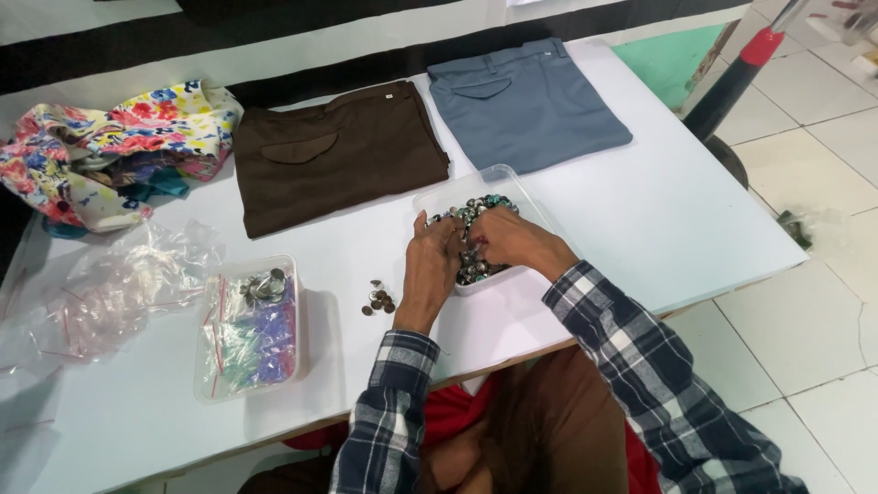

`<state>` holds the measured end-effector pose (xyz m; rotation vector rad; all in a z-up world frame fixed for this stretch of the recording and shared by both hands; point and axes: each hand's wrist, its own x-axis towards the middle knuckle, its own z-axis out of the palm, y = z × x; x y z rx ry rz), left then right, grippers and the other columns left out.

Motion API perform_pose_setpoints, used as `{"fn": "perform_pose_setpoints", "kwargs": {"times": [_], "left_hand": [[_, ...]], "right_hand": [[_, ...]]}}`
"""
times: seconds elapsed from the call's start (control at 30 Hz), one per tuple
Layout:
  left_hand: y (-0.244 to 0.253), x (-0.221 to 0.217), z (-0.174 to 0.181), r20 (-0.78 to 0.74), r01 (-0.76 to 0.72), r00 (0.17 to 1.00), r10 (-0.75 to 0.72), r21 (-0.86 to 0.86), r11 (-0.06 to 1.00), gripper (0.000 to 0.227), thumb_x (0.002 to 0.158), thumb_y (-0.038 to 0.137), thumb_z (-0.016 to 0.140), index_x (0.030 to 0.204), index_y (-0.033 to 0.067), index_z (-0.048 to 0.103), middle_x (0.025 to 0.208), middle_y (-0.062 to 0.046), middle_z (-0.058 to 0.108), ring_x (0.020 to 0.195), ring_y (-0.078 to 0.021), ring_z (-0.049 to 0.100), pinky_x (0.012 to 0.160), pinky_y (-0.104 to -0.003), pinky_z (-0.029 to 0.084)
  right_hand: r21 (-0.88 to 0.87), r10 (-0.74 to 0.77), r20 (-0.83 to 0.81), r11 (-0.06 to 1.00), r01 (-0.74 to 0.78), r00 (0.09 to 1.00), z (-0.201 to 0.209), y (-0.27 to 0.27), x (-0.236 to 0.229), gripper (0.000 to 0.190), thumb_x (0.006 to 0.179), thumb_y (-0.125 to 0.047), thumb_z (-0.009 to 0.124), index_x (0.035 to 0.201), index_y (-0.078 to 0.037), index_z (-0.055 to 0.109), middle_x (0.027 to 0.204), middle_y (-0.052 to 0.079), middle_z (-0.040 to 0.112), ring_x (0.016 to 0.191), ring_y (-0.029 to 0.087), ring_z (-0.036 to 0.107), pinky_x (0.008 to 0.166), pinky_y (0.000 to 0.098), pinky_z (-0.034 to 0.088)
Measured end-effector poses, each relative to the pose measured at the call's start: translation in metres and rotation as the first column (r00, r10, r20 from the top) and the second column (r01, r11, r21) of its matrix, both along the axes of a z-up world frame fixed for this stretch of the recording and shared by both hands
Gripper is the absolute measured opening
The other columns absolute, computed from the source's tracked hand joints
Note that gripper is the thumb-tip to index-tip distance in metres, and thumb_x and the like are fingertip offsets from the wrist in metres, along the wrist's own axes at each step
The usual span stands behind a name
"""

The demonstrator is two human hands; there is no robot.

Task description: Sorting small buttons or beads from a large pile into a plastic container.

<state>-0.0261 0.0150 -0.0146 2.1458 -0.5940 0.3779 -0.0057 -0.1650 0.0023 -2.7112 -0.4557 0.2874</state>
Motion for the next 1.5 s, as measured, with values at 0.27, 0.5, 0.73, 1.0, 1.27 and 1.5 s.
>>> {"fn": "perform_pose_setpoints", "kwargs": {"times": [0.27, 0.5, 0.73, 1.0, 1.27, 1.5], "left_hand": [[0.001, -0.006, 0.013, -0.038, 0.030, 0.999, -0.033, -0.079, 0.996, 0.014, 0.095, -0.001, 0.062, 0.102, 0.0079, 0.070, 0.084, -0.007, 0.077, 0.085, -0.0203, 0.076, 0.125, -0.042, 0.017], [-0.001, 0.003, 0.003, -0.142, 0.052, 0.987, -0.074, -0.155, 0.987, 0.017, 0.098, 0.008, 0.061, 0.109, 0.0120, 0.073, 0.084, -0.005, 0.079, 0.092, -0.0191, 0.076, 0.126, -0.040, 0.010], [0.004, -0.004, 0.024, -0.216, 0.106, 0.963, -0.160, -0.242, 0.965, 0.015, 0.095, 0.009, 0.066, 0.106, 0.0132, 0.075, 0.089, -0.004, 0.080, 0.091, -0.0182, 0.076, 0.126, -0.041, 0.008], [0.000, -0.006, 0.022, -0.205, 0.055, 0.974, -0.097, -0.203, 0.978, 0.007, 0.093, 0.017, 0.071, 0.100, 0.0159, 0.074, 0.085, -0.002, 0.080, 0.091, -0.0199, 0.076, 0.127, -0.039, 0.010], [0.014, -0.041, 0.041, 0.092, 0.013, 0.996, 0.016, -0.304, 0.952, 0.010, 0.096, 0.016, 0.070, 0.105, 0.0132, 0.074, 0.099, -0.005, 0.079, 0.105, -0.0276, 0.072, 0.122, -0.048, 0.026], [0.073, -0.099, 0.018, 0.238, -0.149, 0.943, 0.231, -0.318, 0.936, 0.015, 0.087, 0.011, 0.078, 0.101, 0.0184, 0.079, 0.091, -0.002, 0.074, 0.098, -0.0229, 0.071, 0.105, -0.041, 0.049]], "right_hand": [[0.088, -0.042, -0.009, 0.995, 0.043, 0.999, 0.030, 0.000, -0.012, 0.015, 0.087, -0.006, 0.063, 0.088, -0.006, 0.078, 0.080, 0.019, 0.074, 0.079, 0.036, 0.072, 0.071, 0.0431, 0.057], [0.499, -0.167, -0.264, 0.819, 0.283, 0.950, 0.071, 0.001, -0.045, 0.023, 0.096, -0.018, 0.064, 0.107, -0.004, 0.078, 0.084, 0.020, 0.076, 0.077, 0.021, 0.073, 0.071, 0.0298, 0.063], [0.556, -0.159, -0.282, 0.777, 0.296, 0.946, 0.072, 0.001, -0.046, 0.026, 0.099, -0.020, 0.061, 0.111, -0.003, 0.077, 0.100, 0.024, 0.074, 0.089, 0.026, 0.074, 0.076, 0.0345, 0.064], [0.414, -0.181, -0.069, 0.890, 0.193, 0.981, 0.027, -0.011, -0.024, 0.024, 0.102, -0.016, 0.055, 0.110, -0.007, 0.076, 0.099, 0.019, 0.075, 0.089, 0.027, 0.070, 0.076, 0.0417, 0.058], [0.369, -0.226, 0.241, 0.921, 0.126, 0.944, 0.062, 0.033, -0.079, 0.023, 0.105, -0.015, 0.049, 0.106, -0.004, 0.069, 0.093, 0.020, 0.075, 0.084, 0.027, 0.073, 0.069, 0.0358, 0.060], [0.281, -0.171, 0.501, 0.959, 0.027, 0.849, 0.033, 0.095, -0.134, 0.022, 0.107, -0.018, 0.049, 0.112, -0.011, 0.069, 0.089, 0.010, 0.072, 0.076, 0.025, 0.074, 0.058, 0.0307, 0.060]]}}
